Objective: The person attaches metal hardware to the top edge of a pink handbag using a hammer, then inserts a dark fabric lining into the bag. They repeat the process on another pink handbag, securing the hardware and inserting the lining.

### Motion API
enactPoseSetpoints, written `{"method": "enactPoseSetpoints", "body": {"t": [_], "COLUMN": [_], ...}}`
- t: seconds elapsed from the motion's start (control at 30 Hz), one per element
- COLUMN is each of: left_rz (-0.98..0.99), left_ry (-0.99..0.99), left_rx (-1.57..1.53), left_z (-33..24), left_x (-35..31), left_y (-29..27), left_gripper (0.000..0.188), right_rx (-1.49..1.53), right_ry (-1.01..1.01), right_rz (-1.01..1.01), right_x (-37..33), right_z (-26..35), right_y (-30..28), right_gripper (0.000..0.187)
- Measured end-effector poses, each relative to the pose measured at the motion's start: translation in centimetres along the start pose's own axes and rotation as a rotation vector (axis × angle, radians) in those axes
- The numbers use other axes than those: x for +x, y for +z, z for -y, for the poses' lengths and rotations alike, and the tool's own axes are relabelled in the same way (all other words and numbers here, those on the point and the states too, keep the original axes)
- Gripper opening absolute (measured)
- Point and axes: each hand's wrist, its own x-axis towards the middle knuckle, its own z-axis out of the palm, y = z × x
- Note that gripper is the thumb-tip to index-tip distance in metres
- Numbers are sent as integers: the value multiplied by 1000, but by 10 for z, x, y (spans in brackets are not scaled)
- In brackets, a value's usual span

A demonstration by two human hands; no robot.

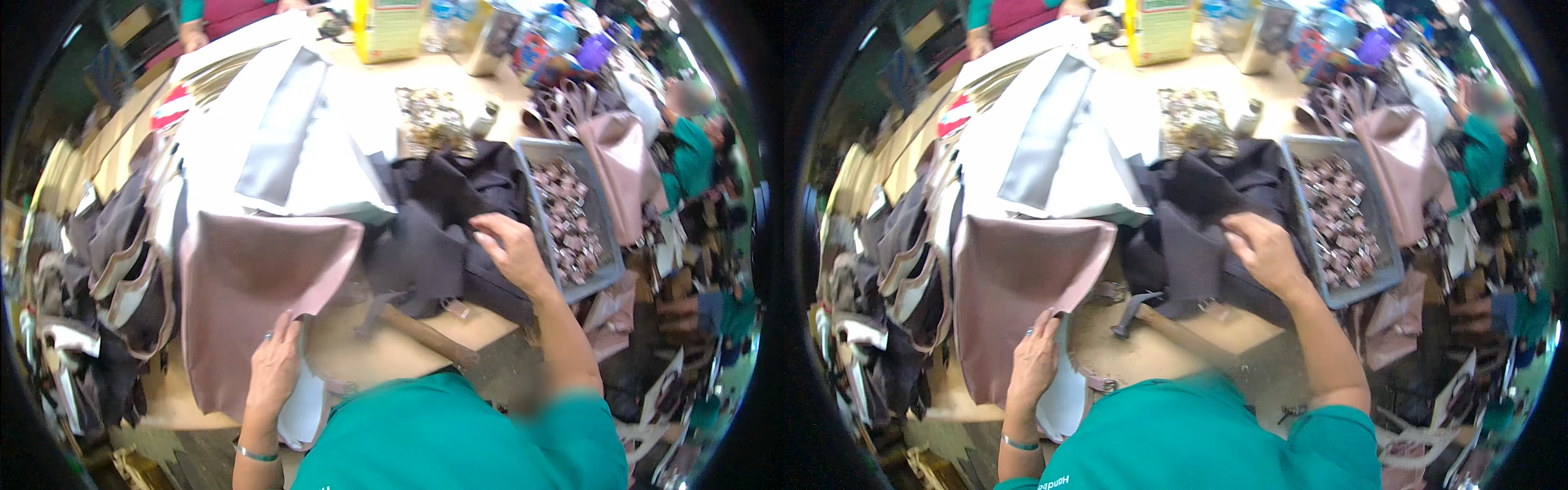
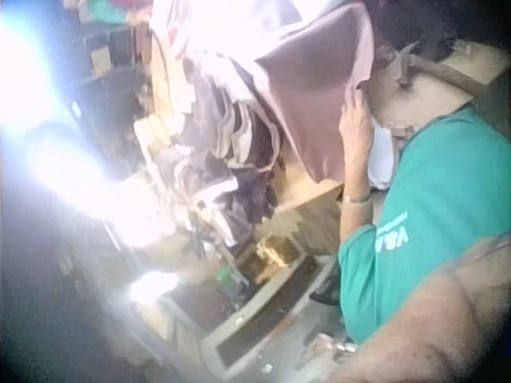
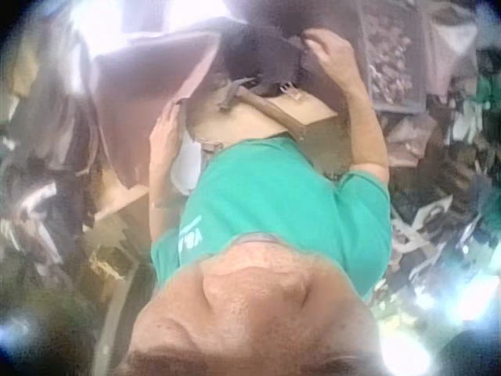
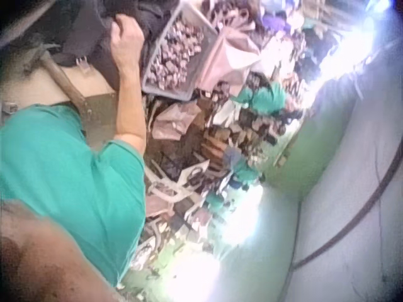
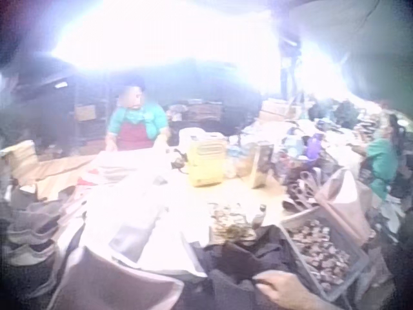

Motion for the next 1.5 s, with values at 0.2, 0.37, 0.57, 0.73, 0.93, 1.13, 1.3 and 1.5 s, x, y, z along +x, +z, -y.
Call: {"method": "enactPoseSetpoints", "body": {"t": [0.2, 0.37, 0.57, 0.73, 0.93, 1.13, 1.3, 1.5], "left_rz": [48, 82, -191, -684, -426, 177, -661, -320], "left_ry": [47, 14, 89, -236, -415, -459, -372, -874], "left_rx": [-137, -169, -593, -11, 134, 57, 26, 217], "left_z": [-1, -1, 26, 144, 247, 199, 251, 349], "left_x": [-1, -10, 3, 34, 54, 55, 41, 24], "left_y": [-11, -16, -69, -124, -152, -118, -139, -153], "left_gripper": [31, 35, 24, 26, 37, 44, 37, 26], "right_rx": [76, 117, 109, 113, 123, 113, 131, 74], "right_ry": [-83, -280, -548, -579, -570, -682, -768, -798], "right_rz": [114, 178, 216, 269, 268, 220, 297, 294], "right_x": [2, 23, 41, 49, 55, 88, 116, 118], "right_z": [23, 57, 111, 140, 155, 194, 239, 269], "right_y": [22, 65, 101, 109, 119, 135, 170, 193], "right_gripper": [13, 14, 16, 17, 17, 17, 23, 17]}}
